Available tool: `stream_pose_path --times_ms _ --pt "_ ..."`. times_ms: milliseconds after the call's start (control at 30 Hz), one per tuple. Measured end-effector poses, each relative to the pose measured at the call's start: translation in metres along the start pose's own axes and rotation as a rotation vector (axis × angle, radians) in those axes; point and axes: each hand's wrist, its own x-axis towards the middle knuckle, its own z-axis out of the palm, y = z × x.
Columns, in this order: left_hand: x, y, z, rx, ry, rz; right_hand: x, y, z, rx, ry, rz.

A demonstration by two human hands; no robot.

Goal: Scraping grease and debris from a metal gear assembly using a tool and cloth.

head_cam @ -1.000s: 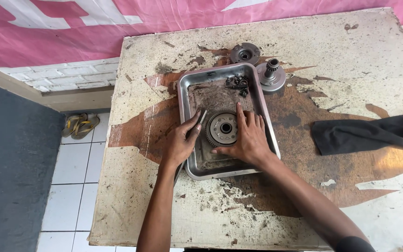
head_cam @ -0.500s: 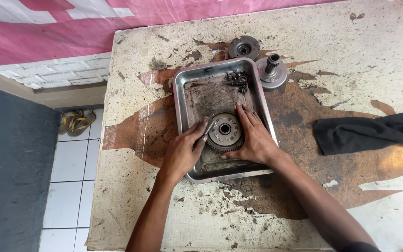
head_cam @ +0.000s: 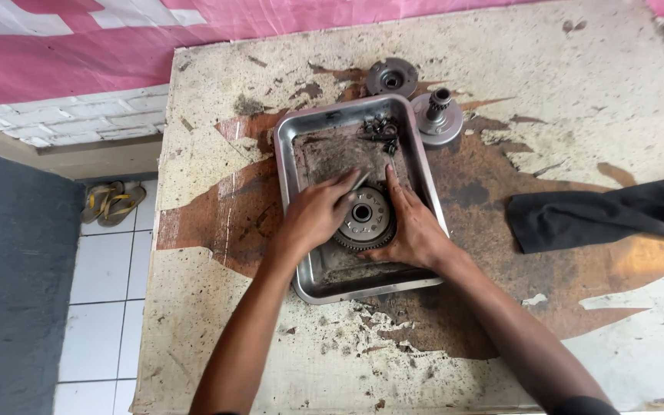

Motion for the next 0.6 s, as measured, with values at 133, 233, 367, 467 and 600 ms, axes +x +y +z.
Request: stream_pose_path --times_ms 133,233,367,467,600 --pt "-0.053 0.012 -0.02 -0.033 -0.015 -0.098 -0.001 -0.003 -0.001 -0.016 0.006 -0.006" --pt "-0.052 0.007 -0.014 -0.07 0.009 -0.123 0.003 0.0 -0.001 -0.018 0.029 -0.057" --pt "-0.008 0.0 -0.01 -0.025 0.019 -0.003 0.004 0.01 0.006 -0.015 0.046 -0.076" --pt "0.011 -0.012 -0.005 -0.009 -0.005 0.024 0.003 0.013 0.009 -0.024 0.059 -0.077" --pt "-0.007 -0.016 -0.008 -0.06 -0.031 0.001 0.001 0.008 0.005 -0.003 0.042 -0.062"
